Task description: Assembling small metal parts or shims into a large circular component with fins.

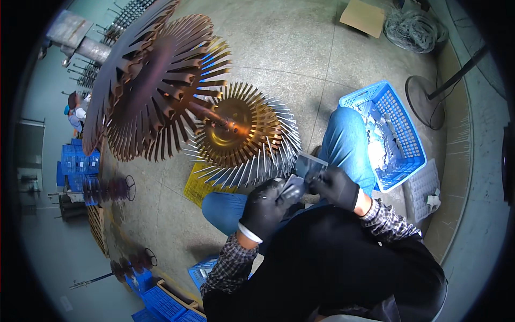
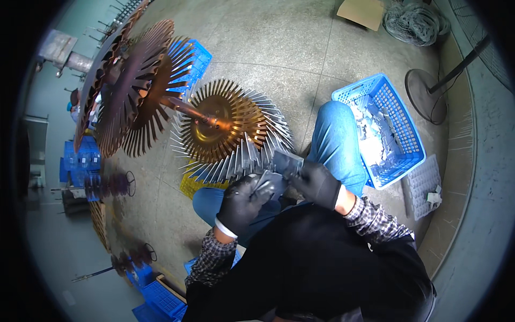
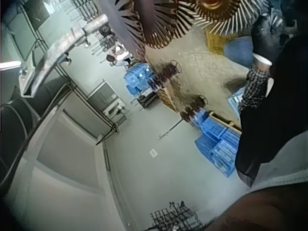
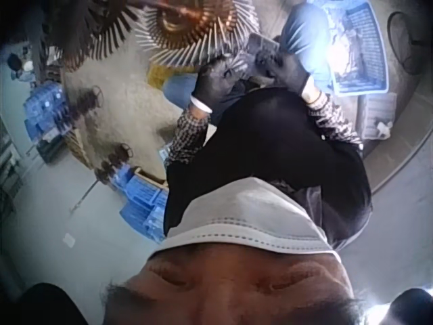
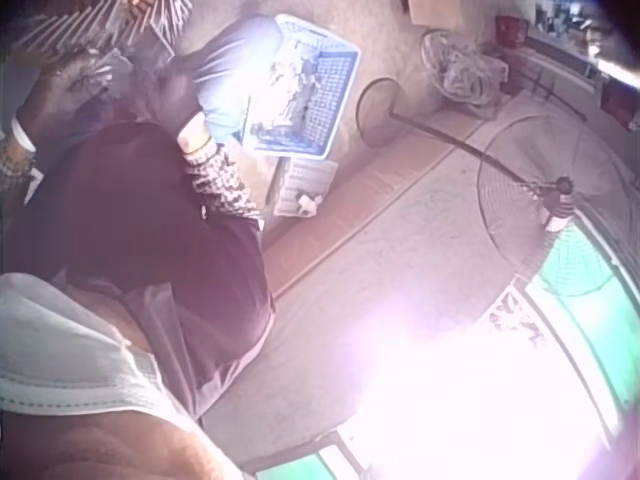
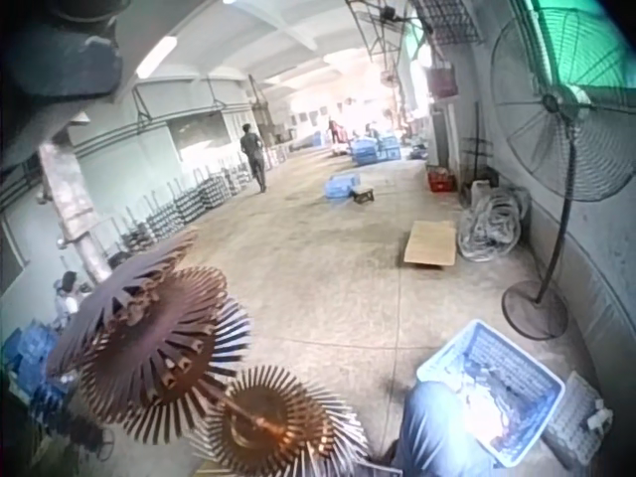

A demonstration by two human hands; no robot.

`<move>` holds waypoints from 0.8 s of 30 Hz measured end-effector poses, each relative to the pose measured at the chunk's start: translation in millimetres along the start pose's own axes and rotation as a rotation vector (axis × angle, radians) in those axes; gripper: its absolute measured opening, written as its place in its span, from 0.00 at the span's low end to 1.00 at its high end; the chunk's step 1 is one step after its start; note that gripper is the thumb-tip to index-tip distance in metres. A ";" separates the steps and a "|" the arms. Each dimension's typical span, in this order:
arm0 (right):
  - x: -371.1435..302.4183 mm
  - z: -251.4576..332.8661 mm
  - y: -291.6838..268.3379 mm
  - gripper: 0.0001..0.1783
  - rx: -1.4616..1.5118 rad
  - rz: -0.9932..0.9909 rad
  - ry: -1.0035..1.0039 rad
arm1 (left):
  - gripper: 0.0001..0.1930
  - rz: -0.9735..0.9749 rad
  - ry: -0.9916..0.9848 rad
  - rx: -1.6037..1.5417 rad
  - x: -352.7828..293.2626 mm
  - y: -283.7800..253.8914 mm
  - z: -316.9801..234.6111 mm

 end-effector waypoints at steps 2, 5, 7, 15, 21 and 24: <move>-7.4 -21.0 -8.2 0.14 0.308 -0.004 0.277 | 0.11 -0.001 -0.071 -0.155 -3.1 -12.1 11.8; -9.5 -22.3 -7.1 0.13 0.445 0.013 0.278 | 0.11 0.003 -0.114 -0.283 0.3 -13.0 12.5; -1.4 0.8 -9.0 0.10 0.399 0.058 -0.001 | 0.11 -0.002 -0.127 -0.389 2.5 -13.7 7.7; 2.8 29.8 -12.1 0.10 0.162 0.001 -0.487 | 0.13 0.243 -0.375 -0.351 -6.7 -1.5 2.5; 11.1 40.6 -29.2 0.15 0.153 0.163 -0.496 | 0.14 0.249 -0.041 -0.125 5.7 -3.4 -28.3; 22.4 32.7 -42.9 0.18 0.121 0.115 -0.392 | 0.15 0.214 0.189 -0.034 4.9 -23.2 -44.2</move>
Point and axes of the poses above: each hand's wrist, its own x-axis towards the middle knuckle, its own y-axis out of the palm, z = x × y, the point moved 10 cm from there along x, towards the middle knuckle, and after that the axes turned 13 degrees about -y, right-handed, at the moved point
